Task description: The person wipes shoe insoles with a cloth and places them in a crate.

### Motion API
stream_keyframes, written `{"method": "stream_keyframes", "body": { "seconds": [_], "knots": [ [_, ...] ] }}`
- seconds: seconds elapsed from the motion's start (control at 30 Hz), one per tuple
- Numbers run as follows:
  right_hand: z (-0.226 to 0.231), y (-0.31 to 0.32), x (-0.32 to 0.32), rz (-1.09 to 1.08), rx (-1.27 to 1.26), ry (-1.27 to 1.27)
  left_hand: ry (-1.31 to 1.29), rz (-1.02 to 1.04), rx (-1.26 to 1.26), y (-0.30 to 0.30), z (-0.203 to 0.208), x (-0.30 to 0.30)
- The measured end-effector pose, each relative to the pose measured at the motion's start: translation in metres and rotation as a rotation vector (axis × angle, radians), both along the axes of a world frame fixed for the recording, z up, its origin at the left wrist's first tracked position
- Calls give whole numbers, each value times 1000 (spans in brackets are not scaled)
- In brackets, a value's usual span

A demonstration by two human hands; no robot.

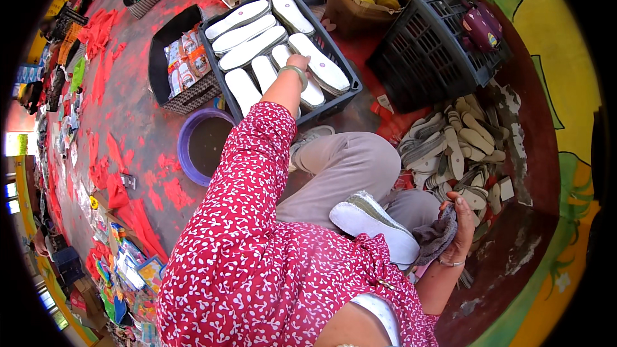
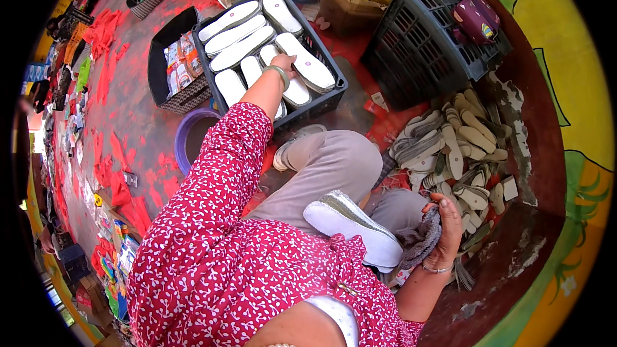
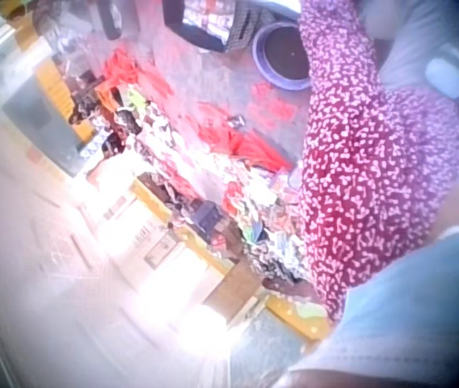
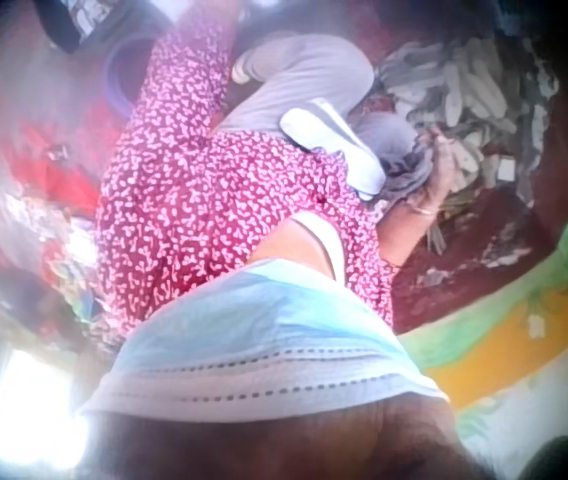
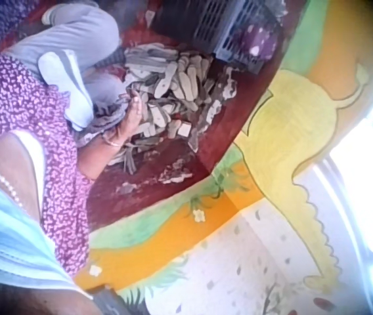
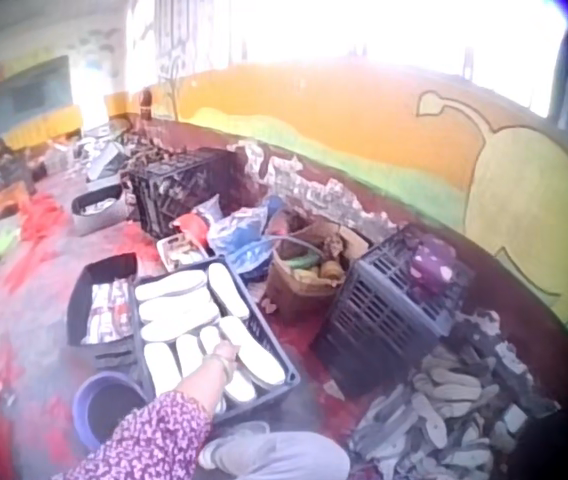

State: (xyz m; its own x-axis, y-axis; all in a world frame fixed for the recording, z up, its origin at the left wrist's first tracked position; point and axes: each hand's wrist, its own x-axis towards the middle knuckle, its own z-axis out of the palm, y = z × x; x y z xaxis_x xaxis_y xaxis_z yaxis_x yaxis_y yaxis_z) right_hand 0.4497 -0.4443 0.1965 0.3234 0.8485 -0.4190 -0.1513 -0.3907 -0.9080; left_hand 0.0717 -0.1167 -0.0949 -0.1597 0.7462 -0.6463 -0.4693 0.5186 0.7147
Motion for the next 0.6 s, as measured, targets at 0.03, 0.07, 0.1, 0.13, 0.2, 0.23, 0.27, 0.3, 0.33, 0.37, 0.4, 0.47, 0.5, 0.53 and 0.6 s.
{"method": "stream_keyframes", "body": {
  "seconds": [0.03,0.07,0.1,0.13,0.2,0.23,0.27,0.3,0.33,0.37,0.4,0.47,0.5,0.53,0.6],
  "knots": [
    [0,0,-2,4,6,2,58,-51,-12,-2,3,0],
    [1,0,-3,6,-1,14,67,-35,-41,-4,7,1],
    [1,0,-5,7,-8,26,74,-20,-69,-6,10,4],
    [1,0,-5,8,-13,38,82,-5,-96,-9,16,7],
    [-1,-1,-8,-3,-22,35,148,-75,-154,-12,32,7],
    [-1,-1,-10,-9,-28,33,180,-111,-185,-12,36,6],
    [-2,-1,-10,-5,-28,33,314,-275,-153,-5,21,3],
    [-1,4,-9,26,-29,37,450,-412,-128,5,-11,-12],
    [0,9,-8,60,-31,41,555,-526,-125,12,-39,-29],
    [-1,8,-9,50,-35,35,658,-676,-102,12,-28,-25],
    [0,7,-11,42,-39,29,875,-946,-74,14,-15,-19],
    [2,-1,-14,22,-44,20,1302,-1390,29,-2,31,-5],
    [3,-1,-14,29,-48,19,1437,-1479,47,-13,61,0],
    [3,-1,-14,36,-50,19,1527,-1499,38,-21,89,4],
    [3,0,-13,46,-51,19,1627,-1375,-4,-26,99,9]
  ]
}}
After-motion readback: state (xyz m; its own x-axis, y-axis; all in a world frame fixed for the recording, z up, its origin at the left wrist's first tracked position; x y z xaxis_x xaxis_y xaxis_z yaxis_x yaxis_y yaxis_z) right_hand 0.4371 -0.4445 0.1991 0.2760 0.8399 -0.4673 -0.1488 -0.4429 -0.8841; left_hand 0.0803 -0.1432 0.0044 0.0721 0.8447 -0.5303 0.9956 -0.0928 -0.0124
